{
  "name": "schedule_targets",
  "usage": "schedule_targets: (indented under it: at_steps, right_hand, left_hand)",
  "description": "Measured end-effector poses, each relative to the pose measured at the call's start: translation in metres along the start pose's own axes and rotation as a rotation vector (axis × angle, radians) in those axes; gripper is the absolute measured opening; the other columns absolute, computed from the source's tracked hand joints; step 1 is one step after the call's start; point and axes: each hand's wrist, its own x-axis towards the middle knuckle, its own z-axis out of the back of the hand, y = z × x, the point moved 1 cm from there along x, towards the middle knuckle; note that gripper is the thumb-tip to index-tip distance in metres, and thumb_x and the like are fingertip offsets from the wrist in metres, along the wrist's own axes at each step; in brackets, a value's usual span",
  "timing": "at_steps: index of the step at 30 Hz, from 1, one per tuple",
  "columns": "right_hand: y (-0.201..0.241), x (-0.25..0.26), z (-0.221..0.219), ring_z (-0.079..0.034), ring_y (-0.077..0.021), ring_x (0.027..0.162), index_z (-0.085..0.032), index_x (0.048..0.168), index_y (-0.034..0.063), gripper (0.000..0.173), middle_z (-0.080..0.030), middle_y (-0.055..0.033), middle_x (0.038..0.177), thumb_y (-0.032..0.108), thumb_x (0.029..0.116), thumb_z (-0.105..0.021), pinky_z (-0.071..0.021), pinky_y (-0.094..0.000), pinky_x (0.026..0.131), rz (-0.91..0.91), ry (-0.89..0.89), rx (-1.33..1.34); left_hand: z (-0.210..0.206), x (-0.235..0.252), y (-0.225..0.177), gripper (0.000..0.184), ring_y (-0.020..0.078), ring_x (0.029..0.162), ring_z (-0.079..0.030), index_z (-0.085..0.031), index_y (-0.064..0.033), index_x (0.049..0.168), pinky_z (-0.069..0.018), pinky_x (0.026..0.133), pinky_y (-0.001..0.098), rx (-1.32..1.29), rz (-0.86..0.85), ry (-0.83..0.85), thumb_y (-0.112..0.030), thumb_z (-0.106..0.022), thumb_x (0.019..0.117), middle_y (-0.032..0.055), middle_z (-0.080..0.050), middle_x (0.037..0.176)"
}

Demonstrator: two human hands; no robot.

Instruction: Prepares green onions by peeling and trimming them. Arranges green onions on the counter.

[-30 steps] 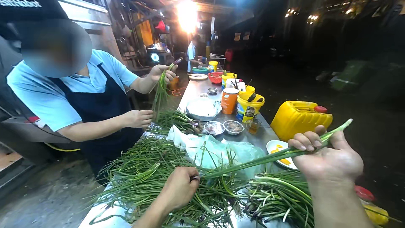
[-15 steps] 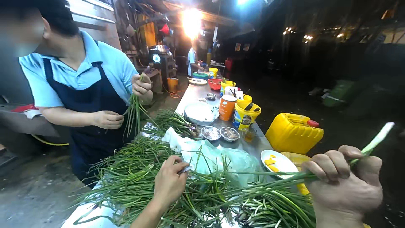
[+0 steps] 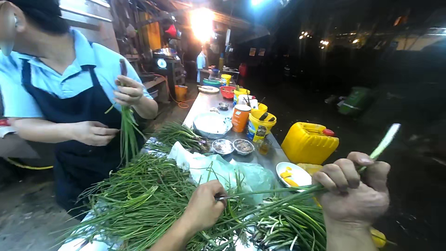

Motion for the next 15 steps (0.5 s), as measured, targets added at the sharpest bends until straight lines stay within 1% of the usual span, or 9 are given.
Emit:
schedule_targets:
  at_steps: [2,4,6,8,9,11,13,14,15]
  right_hand:
    - [0.0,-0.002,-0.002,-0.045,-0.0062,0.046,-0.068,0.095,0.0175,0.046,-0.045,0.0071,0.057,0.045,0.1083,-0.034,-0.0412,-0.0222,0.046,0.001,-0.038,-0.028]
    - [0.004,-0.003,-0.004,-0.045,-0.0073,0.045,-0.068,0.092,0.0176,0.046,-0.045,0.0064,0.056,0.044,0.1083,-0.034,-0.0419,-0.0231,0.045,-0.007,-0.05,-0.038]
    - [0.017,-0.001,-0.008,-0.043,-0.0093,0.045,-0.066,0.09,0.0157,0.048,-0.043,0.0055,0.056,0.046,0.1087,-0.033,-0.0415,-0.0253,0.046,-0.02,-0.03,-0.086]
    - [0.04,0.005,-0.006,-0.047,-0.0106,0.049,-0.067,0.095,0.0137,0.048,-0.047,0.004,0.06,0.048,0.1087,-0.036,-0.0457,-0.0273,0.049,-0.081,0.043,-0.295]
    - [0.054,0.008,-0.004,-0.048,-0.0096,0.05,-0.065,0.099,0.013,0.044,-0.048,0.0038,0.062,0.048,0.1082,-0.039,-0.0461,-0.0261,0.051,-0.142,0.09,-0.482]
    - [0.077,0.012,0.005,-0.05,-0.0062,0.05,-0.069,0.105,0.0106,0.037,-0.053,0.0028,0.062,0.043,0.1045,-0.053,-0.0473,-0.0222,0.049,-0.3,0.089,-0.904]
    - [0.081,0.013,0.022,-0.046,-0.0059,0.048,-0.072,0.099,0.0114,0.016,-0.054,0.0018,0.062,0.024,0.096,-0.061,-0.0408,-0.0223,0.045,-0.472,0.076,-1.331]
    - [0.079,0.012,0.036,-0.049,-0.0112,0.051,-0.072,0.094,0.0123,0.009,-0.059,-0.001,0.065,0.02,0.0933,-0.068,-0.0419,-0.0292,0.047,-0.593,0.101,-1.529]
    - [0.073,0.01,0.054,-0.057,-0.0158,0.056,-0.073,0.092,0.013,0.006,-0.064,-0.0023,0.069,0.019,0.0927,-0.074,-0.0486,-0.0369,0.051,-0.732,0.153,-1.69]
  left_hand:
    - [-0.004,0.001,-0.006,0.015,0.0161,0.076,-0.063,-0.069,-0.0092,0.088,-0.0546,0.071,0.0401,-0.052,0.119,-0.086,-0.02,-0.058,0.0899,0.0029,-0.064,0.083]
    - [-0.009,0.003,-0.003,0.02,0.0155,0.059,-0.057,-0.066,-0.0081,0.083,-0.0501,0.057,0.0391,-0.227,0.248,-0.253,-0.018,-0.054,0.0952,0.0018,-0.058,0.067]
    - [-0.012,0.004,0.015,0.022,0.0163,0.052,-0.053,-0.067,-0.0068,0.082,-0.0467,0.05,0.0385,-0.381,0.323,-0.392,-0.017,-0.057,0.0989,0.0028,-0.055,0.06]
    - [-0.007,-0.003,0.037,0.014,0.0171,0.057,-0.058,-0.073,-0.0096,0.089,-0.0494,0.055,0.0408,-0.255,0.346,-0.375,-0.018,-0.065,0.0978,0.0033,-0.063,0.068]
    - [-0.003,-0.009,0.049,0.01,0.0192,0.066,-0.063,-0.074,-0.0117,0.098,-0.0534,0.063,0.046,-0.103,0.345,-0.295,-0.019,-0.067,0.0967,0.004,-0.068,0.078]
    - [-0.001,-0.026,0.073,0.023,0.0284,0.085,-0.07,-0.073,-0.0126,0.114,-0.0564,0.078,0.0593,0.141,0.353,-0.153,-0.017,-0.07,0.0909,0.0097,-0.073,0.097]
    - [-0.003,-0.047,0.093,0.023,0.0327,0.086,-0.07,-0.075,-0.0094,0.111,-0.0551,0.079,0.0625,0.201,0.379,-0.123,-0.013,-0.069,0.0894,0.0138,-0.073,0.097]
    - [-0.003,-0.057,0.1,0.02,0.033,0.086,-0.071,-0.075,-0.0077,0.108,-0.0551,0.079,0.0621,0.191,0.4,-0.12,-0.013,-0.067,0.0909,0.0149,-0.074,0.095]
    - [-0.004,-0.068,0.104,0.019,0.0328,0.086,-0.071,-0.076,-0.0062,0.107,-0.0555,0.08,0.0616,0.169,0.422,-0.118,-0.014,-0.066,0.0926,0.0155,-0.074,0.095]
